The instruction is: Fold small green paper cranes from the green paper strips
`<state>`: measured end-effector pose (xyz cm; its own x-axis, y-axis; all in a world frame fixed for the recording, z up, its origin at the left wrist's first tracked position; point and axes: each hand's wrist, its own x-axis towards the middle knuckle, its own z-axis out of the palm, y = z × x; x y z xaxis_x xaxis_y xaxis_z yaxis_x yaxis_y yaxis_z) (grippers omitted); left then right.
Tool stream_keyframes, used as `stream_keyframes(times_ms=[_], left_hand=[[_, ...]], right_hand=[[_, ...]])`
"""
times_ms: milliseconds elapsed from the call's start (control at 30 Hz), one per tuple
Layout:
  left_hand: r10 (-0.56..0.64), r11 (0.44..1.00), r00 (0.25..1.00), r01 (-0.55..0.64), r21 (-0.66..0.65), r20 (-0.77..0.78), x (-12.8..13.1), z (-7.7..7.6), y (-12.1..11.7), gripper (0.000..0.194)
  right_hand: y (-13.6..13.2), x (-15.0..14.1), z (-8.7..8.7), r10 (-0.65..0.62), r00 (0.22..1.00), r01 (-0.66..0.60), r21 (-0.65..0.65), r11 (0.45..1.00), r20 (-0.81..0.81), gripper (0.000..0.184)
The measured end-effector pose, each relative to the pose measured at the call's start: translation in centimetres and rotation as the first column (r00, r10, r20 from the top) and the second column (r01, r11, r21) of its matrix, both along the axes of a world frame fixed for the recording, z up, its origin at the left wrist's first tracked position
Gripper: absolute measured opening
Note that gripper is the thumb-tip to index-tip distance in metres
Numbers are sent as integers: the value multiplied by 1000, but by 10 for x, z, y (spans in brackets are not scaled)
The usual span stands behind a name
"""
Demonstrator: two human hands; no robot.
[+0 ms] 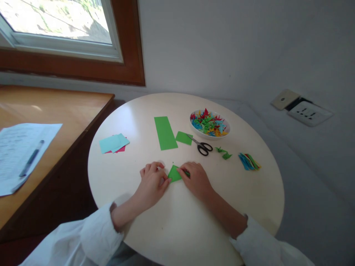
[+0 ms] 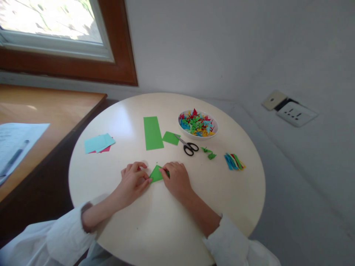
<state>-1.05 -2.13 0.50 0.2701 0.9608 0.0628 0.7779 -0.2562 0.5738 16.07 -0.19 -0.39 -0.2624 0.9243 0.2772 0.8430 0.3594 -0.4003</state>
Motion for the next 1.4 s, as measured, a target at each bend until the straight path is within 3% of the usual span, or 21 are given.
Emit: stream_keyframes(times_ms=[233,1400], left_hand=[[4,1000,1000,-4,-24,-13,0,4,-1,18],[16,1000,998,-15,26,-55,2,4,0,22]], right_hand=[[1,-2,6,-40,992,38,19,999,120,18],[7,-4,-3,-81,991,73,78,994,110,22]])
